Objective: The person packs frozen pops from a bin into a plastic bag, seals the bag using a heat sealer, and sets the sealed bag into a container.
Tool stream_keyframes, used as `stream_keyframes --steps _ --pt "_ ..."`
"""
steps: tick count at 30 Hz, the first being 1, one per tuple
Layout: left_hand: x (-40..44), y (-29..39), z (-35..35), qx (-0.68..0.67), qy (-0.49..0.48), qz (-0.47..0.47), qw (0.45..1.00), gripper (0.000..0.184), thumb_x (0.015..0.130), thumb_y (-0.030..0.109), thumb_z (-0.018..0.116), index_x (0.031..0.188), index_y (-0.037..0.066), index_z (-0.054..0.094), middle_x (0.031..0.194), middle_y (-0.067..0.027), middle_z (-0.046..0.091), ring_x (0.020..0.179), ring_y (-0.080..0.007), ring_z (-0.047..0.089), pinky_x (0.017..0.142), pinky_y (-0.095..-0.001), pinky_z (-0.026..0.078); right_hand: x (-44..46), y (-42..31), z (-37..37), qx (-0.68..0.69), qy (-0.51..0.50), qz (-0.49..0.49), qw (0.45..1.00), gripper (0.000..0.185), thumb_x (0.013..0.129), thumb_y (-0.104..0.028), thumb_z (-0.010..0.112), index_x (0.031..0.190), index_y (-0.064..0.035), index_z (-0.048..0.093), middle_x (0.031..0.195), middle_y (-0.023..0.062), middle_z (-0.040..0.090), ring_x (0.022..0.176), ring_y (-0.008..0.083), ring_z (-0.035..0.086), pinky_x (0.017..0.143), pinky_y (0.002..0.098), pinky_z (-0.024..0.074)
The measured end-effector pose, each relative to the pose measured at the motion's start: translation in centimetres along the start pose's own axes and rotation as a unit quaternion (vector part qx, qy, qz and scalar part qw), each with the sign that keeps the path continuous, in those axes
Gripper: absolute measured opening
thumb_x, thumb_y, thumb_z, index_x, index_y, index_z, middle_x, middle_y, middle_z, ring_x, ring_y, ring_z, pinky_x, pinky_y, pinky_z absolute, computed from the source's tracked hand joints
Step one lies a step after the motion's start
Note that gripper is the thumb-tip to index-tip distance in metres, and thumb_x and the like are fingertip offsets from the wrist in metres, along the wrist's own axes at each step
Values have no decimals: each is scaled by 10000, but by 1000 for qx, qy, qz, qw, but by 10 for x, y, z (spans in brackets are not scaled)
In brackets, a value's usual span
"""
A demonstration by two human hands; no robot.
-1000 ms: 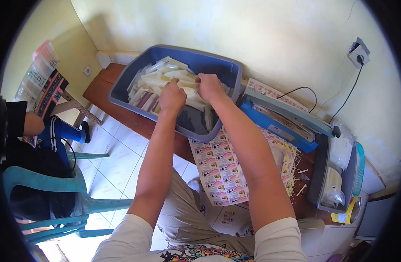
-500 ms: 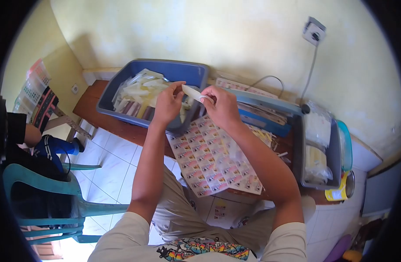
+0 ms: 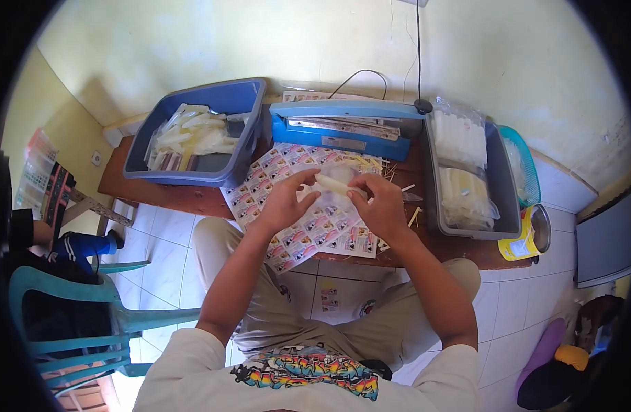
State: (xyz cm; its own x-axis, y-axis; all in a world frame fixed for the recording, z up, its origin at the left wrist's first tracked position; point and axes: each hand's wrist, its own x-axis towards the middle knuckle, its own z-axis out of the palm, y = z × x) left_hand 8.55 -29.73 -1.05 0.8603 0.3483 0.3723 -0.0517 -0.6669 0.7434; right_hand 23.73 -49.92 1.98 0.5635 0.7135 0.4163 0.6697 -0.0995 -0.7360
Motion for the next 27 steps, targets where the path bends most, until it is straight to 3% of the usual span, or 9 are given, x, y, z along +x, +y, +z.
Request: stream_keyframes --steps 2,5,7,8,10,13,16,23,27 --pt "-12 -5 7 21 -2 6 1000 626 887 141 850 1467 77 623 1258 -165 743 1128 -319 736 965 -427 592 -12 7 -1 21 7 11 1000 168 885 -90 808 1029 -24 752 898 128 731 770 252 717 717 373 560" --pt "-22 -4 5 78 8 27 997 579 854 135 870 1395 83 670 1280 -164 715 1144 -344 723 961 -414 591 -27 10 -6 13 8 12 1000 167 880 -80 809 1026 -22 750 902 126 730 786 252 722 735 374 564" --pt "-22 -7 2 154 -37 24 987 412 827 118 880 1211 56 742 1297 -176 684 1126 -349 712 925 -420 588 -35 7 -11 3 -27 27 999 159 880 -71 803 1020 -23 745 913 124 732 809 263 727 745 378 565" --pt "-21 -7 4 153 -38 24 987 412 827 118 880 1211 56 742 1297 -176 684 1126 -349 712 925 -420 588 -38 5 -13 3 -27 28 999 159 880 -71 803 1020 -23 745 913 124 732 809 263 727 745 378 565" --pt "-19 -4 5 140 -8 -51 989 224 852 127 862 1020 22 758 1187 -179 707 984 -324 729 850 -424 588 -41 -1 -14 -7 -54 16 998 149 880 -68 796 1013 -29 742 918 121 735 823 275 727 753 385 564" --pt "-15 -2 13 112 16 -135 984 149 888 172 827 930 50 752 1067 -148 726 912 -327 736 804 -461 579 -45 -6 -9 8 -61 -8 998 133 881 -71 789 1000 -38 739 923 121 736 825 289 719 753 395 560" --pt "-15 -1 18 125 56 -108 985 177 918 160 816 950 -1 750 898 -154 734 765 -284 724 738 -405 583 -45 -5 -6 -6 -74 -38 997 127 873 -71 790 985 -43 737 930 125 738 837 305 722 767 406 566" --pt "-18 2 20 91 50 -115 988 174 921 196 807 928 32 749 913 -151 726 818 -317 742 752 -450 575 -39 10 33 -20 -56 -6 998 135 870 -75 785 988 -43 727 922 133 733 861 323 731 778 423 571" --pt "-21 -3 20 71 45 -126 988 192 915 160 829 955 -10 748 908 -160 753 808 -273 776 719 -395 598 -30 16 65 -7 -26 -1 1000 140 876 -102 796 970 -40 713 909 146 733 837 333 734 755 434 574"
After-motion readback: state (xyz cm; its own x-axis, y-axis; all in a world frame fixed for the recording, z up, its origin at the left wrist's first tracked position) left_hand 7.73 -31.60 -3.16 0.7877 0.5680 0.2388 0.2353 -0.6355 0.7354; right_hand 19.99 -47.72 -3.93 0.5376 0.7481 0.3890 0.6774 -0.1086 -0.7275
